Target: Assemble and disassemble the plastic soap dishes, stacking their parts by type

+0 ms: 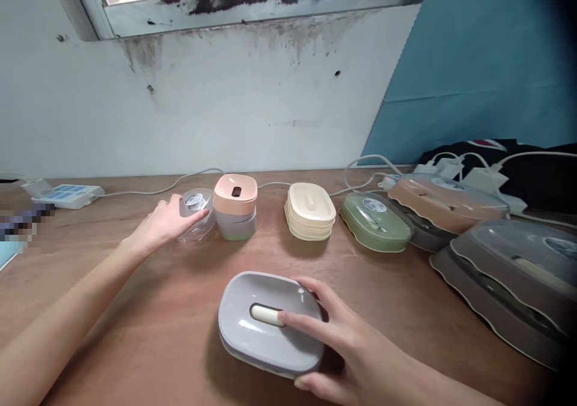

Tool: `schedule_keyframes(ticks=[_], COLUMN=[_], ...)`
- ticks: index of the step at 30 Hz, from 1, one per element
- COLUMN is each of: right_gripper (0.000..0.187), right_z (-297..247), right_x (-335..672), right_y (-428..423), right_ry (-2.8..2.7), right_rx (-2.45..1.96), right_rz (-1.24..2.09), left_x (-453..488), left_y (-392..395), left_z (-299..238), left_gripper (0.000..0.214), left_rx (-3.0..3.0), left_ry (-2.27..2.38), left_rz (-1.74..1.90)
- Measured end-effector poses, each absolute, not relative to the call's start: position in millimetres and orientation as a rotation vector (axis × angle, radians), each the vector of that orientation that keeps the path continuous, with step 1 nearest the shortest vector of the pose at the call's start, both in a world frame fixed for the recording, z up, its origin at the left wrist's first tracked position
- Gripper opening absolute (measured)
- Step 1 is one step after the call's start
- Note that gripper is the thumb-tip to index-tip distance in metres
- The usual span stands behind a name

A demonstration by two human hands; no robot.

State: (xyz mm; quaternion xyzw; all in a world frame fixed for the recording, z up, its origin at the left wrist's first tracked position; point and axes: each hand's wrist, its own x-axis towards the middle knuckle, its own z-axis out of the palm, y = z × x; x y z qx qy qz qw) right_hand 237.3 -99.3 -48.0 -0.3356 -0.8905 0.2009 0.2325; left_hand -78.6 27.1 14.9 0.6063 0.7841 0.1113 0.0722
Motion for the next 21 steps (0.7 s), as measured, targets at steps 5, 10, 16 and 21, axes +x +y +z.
schedule_keyframes(ticks=[5,10,16,21], right_gripper=[0.053,0.046,0.042,0.028], right_z=[-49,-48,-26,-13], right_x=[236,237,242,227], right_y=[-98,-97,-95,-74], right_ry=[-2.397,-2.401,-2.304,-2.299], right_rx=[-0.967,-0.894,-0.932,-1.243], right_rz=[0.444,0.292,0.188,0.148], left_x=[-75,-62,-26,10], left_y=[20,2,-33,-41], left_z=[20,37,48,30], left_gripper=[0.088,0.081,0.053,0.042], left_rx=[1.839,1.931,2.486,2.756], left_ry=[2.350,2.438,2.050,1.418], left_rz=[0.236,0.338,0.928,0.877])
